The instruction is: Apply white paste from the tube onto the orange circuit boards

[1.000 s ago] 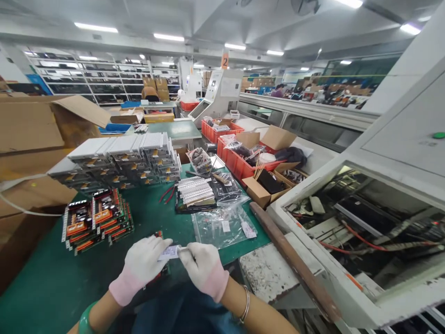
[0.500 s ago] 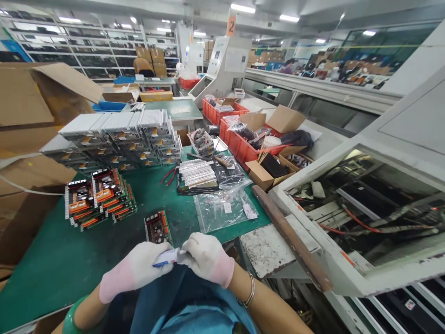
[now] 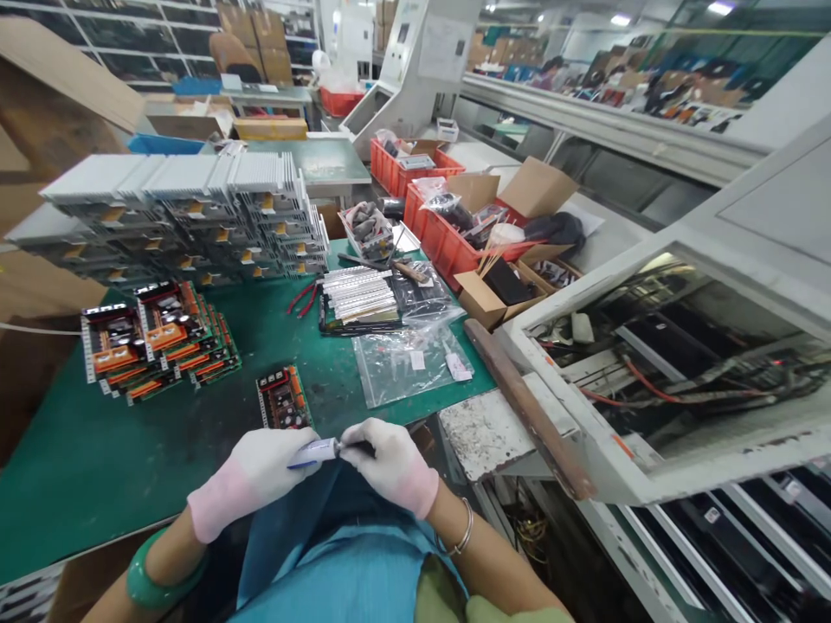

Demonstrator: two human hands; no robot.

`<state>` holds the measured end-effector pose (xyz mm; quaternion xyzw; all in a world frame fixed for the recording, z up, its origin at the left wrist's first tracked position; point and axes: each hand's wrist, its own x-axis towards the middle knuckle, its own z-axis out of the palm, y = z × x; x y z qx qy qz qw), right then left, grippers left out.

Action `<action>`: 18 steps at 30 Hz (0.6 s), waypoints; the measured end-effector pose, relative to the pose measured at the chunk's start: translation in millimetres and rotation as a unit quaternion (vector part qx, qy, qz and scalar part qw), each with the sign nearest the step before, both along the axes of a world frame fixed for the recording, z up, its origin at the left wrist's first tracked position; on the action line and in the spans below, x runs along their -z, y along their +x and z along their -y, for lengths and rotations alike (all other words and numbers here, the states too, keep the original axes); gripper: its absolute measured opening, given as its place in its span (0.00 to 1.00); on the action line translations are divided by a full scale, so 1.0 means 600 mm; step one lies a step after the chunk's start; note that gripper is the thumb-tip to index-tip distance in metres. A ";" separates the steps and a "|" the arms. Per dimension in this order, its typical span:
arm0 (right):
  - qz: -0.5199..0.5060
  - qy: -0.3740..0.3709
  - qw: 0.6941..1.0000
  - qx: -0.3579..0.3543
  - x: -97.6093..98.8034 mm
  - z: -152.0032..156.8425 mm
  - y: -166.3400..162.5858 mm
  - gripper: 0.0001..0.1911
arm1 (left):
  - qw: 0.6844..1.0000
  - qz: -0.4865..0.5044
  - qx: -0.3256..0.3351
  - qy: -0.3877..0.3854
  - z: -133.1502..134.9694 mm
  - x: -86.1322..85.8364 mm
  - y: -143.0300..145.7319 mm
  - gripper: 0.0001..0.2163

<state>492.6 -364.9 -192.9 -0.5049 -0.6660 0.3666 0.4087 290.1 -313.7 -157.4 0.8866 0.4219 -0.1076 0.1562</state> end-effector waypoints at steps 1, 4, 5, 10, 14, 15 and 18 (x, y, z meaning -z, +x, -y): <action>-0.029 0.027 0.999 0.006 0.003 0.004 0.000 0.03 | 1.000 0.007 0.000 -0.007 0.000 -0.002 -0.001 0.09; -0.097 0.085 0.989 0.071 0.021 0.018 0.002 0.05 | 0.998 0.047 -0.024 -0.045 -0.003 -0.012 -0.007 0.11; -0.125 0.079 0.983 0.110 0.032 0.024 0.002 0.04 | 0.995 0.070 -0.048 -0.059 -0.005 -0.014 -0.012 0.11; -0.267 -0.140 0.928 0.220 0.143 0.056 -0.003 0.18 | 0.903 0.292 -0.316 0.009 -0.018 0.019 -0.061 0.14; -0.157 -0.199 0.922 0.293 0.238 0.075 0.016 0.28 | 0.764 0.381 -0.508 0.116 -0.022 0.067 -0.108 0.15; -0.133 -0.192 0.923 0.306 0.251 0.076 0.027 0.28 | 0.752 0.376 -0.528 0.120 -0.020 0.076 -0.116 0.15; -0.072 -0.166 0.938 0.296 0.264 0.070 0.066 0.20 | 0.752 0.353 -0.544 0.115 -0.012 0.088 -0.132 0.14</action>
